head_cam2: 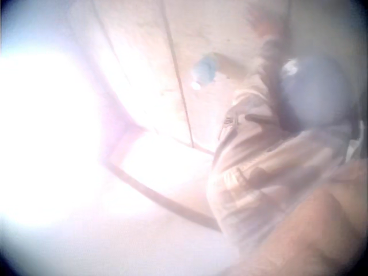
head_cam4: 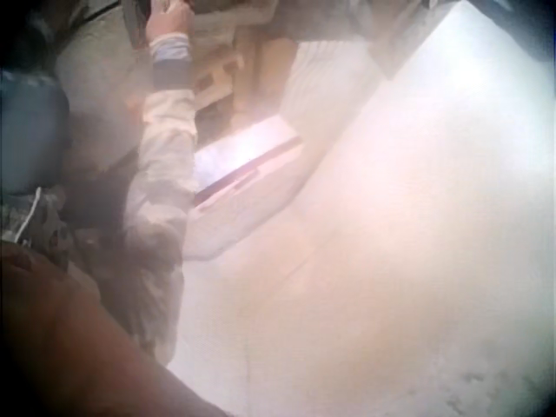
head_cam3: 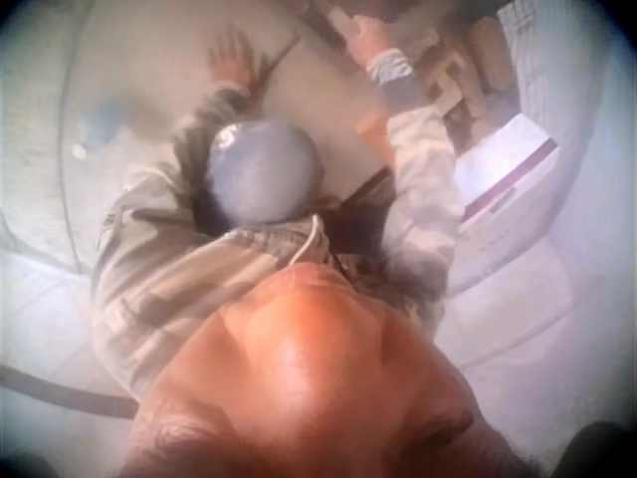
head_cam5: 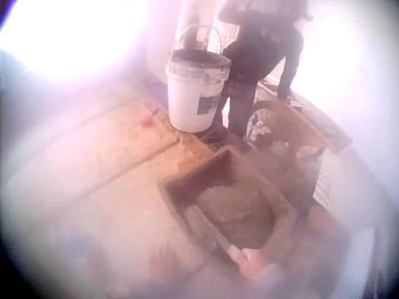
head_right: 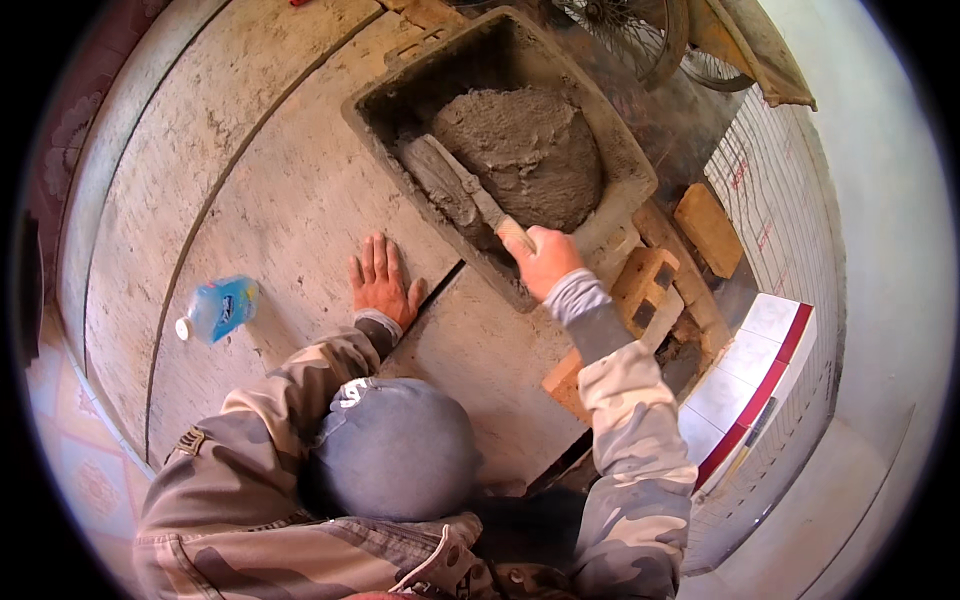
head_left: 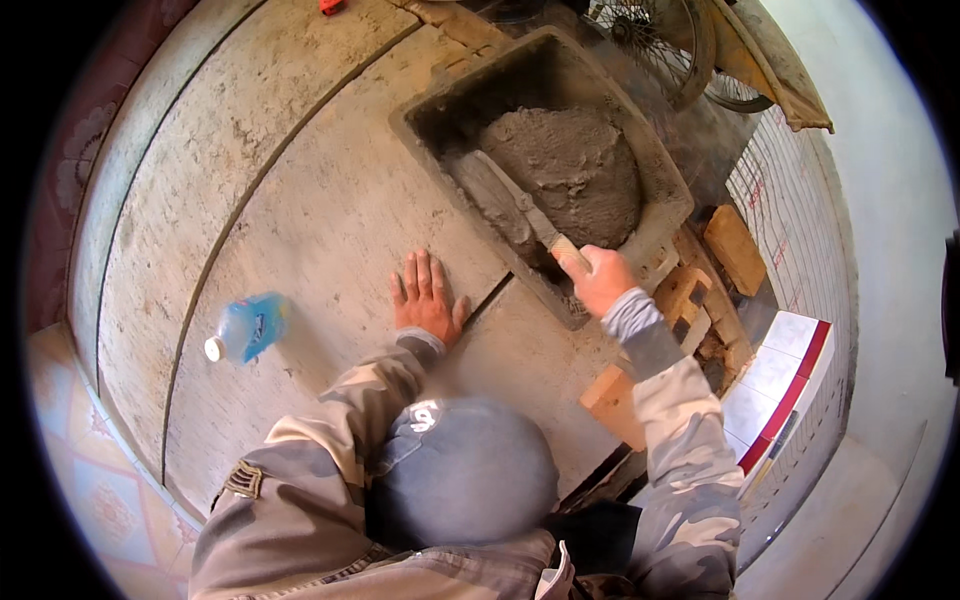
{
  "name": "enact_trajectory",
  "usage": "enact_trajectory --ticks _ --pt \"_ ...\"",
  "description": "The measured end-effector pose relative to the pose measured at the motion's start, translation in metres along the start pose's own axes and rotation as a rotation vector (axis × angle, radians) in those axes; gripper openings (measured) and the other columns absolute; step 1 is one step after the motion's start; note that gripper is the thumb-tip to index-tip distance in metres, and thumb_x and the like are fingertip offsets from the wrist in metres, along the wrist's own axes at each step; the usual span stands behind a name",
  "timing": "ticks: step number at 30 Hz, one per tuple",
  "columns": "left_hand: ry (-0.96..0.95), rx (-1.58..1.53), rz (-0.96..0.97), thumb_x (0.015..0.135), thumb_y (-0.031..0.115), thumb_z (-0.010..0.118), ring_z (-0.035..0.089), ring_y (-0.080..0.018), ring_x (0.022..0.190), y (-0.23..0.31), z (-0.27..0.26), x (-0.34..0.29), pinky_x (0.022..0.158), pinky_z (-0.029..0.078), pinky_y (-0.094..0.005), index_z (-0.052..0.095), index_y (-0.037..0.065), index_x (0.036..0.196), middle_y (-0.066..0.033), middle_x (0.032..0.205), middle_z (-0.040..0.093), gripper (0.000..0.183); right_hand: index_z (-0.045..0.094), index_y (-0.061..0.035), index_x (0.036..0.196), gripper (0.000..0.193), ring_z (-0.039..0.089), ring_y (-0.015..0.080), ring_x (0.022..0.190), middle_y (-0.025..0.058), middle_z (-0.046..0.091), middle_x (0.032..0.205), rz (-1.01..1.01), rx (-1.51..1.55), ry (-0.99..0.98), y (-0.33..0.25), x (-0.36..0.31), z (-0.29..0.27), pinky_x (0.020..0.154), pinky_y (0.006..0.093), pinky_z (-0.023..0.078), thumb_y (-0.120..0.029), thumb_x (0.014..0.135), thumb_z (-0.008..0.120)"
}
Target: The person scoops cement from a wheelbarrow using a trowel and applies it to a narrow gap between a tiled wall and a wooden frame. They repeatedly smooth and level the cement with the trowel and a metal straightedge, occasionally placing bricks into the gap.
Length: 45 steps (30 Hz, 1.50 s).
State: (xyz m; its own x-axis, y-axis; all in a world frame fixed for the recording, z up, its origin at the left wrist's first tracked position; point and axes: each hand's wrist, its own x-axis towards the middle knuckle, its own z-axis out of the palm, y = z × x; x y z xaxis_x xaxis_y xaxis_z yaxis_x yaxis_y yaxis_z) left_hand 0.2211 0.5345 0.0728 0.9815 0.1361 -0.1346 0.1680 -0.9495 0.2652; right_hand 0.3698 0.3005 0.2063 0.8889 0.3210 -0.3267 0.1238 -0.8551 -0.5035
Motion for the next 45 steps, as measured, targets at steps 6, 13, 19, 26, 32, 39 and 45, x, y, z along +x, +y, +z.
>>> enact_trajectory --ticks 6,13,19,26,32,39,45 --pt "-0.007 -0.030 -0.001 0.091 0.049 0.053 0.006 -0.0352 0.151 -0.008 -0.002 -0.002 0.120 0.001 -0.0550 0.026 -0.003 0.151 -0.0197 0.162 0.014 0.083 0.058 -0.0002 0.086 0.046 0.044 0.0068 0.045 0.0021 0.052 0.058 0.296 0.572 -0.382 0.000 0.013 -0.033 0.039 0.0246 0.032 -0.045 0.095 0.064" --pt "0.044 -0.009 0.068 0.091 0.050 0.053 0.010 -0.0350 0.151 0.001 0.005 0.005 0.120 0.005 -0.0545 0.025 -0.001 0.152 -0.0195 0.162 0.017 0.084 0.058 -0.0041 0.084 0.041 0.044 0.0061 0.044 0.0011 0.051 0.055 0.280 0.789 -0.221 0.016 -0.075 -0.072 0.039 0.0245 0.034 -0.042 0.098 0.061" --pt "0.242 0.171 0.109 0.092 0.049 0.055 0.023 -0.0360 0.147 -0.017 0.043 -0.005 0.117 0.019 -0.0517 0.032 0.002 0.150 -0.0201 0.156 0.031 0.078 0.057 -0.0032 0.085 0.037 0.046 0.0057 0.051 -0.0002 0.053 0.061 0.434 0.970 -0.032 0.067 -0.270 -0.044 0.044 0.0245 0.037 -0.037 0.098 0.061" --pt "0.198 0.346 0.079 0.095 0.061 0.042 0.016 -0.0287 0.150 -0.026 0.063 0.018 0.120 0.014 -0.0489 0.024 0.010 0.156 -0.0096 0.163 0.019 0.082 0.058 -0.0033 0.081 0.034 0.046 0.0099 0.042 0.0019 0.053 0.057 0.936 1.231 0.598 0.119 -0.501 0.117 0.039 0.0270 0.034 -0.034 0.095 0.064" --pt "-0.073 0.426 0.077 0.091 0.059 0.052 0.017 -0.0356 0.149 -0.058 0.051 0.045 0.121 0.017 -0.0438 0.028 0.005 0.153 -0.0177 0.161 0.021 0.086 0.060 -0.0030 0.079 0.030 0.050 0.0130 0.046 0.0029 0.055 0.057 1.165 0.969 0.929 0.177 -0.580 0.240 0.043 0.0307 0.038 -0.030 0.091 0.067" --pt "-0.235 0.501 0.048 0.084 0.063 0.060 0.018 -0.0367 0.148 -0.025 0.028 0.048 0.121 0.019 -0.0451 0.030 0.004 0.152 -0.0194 0.160 0.021 0.095 0.063 -0.0021 0.098 0.025 0.065 0.0339 0.072 0.0191 0.066 0.078 1.133 0.314 1.093 0.279 -0.577 0.243 0.068 0.0427 0.050 -0.024 0.087 0.069" --pt "-0.207 0.528 0.064 0.086 0.063 0.058 0.018 -0.0363 0.149 -0.033 0.024 0.046 0.121 0.019 -0.0452 0.029 0.004 0.153 -0.0199 0.160 0.021 0.094 0.062 -0.0053 0.111 0.029 0.064 0.0418 0.089 0.0215 0.067 0.094 1.108 0.206 1.174 0.271 -0.545 0.237 0.077 0.0453 0.051 -0.024 0.089 0.067"
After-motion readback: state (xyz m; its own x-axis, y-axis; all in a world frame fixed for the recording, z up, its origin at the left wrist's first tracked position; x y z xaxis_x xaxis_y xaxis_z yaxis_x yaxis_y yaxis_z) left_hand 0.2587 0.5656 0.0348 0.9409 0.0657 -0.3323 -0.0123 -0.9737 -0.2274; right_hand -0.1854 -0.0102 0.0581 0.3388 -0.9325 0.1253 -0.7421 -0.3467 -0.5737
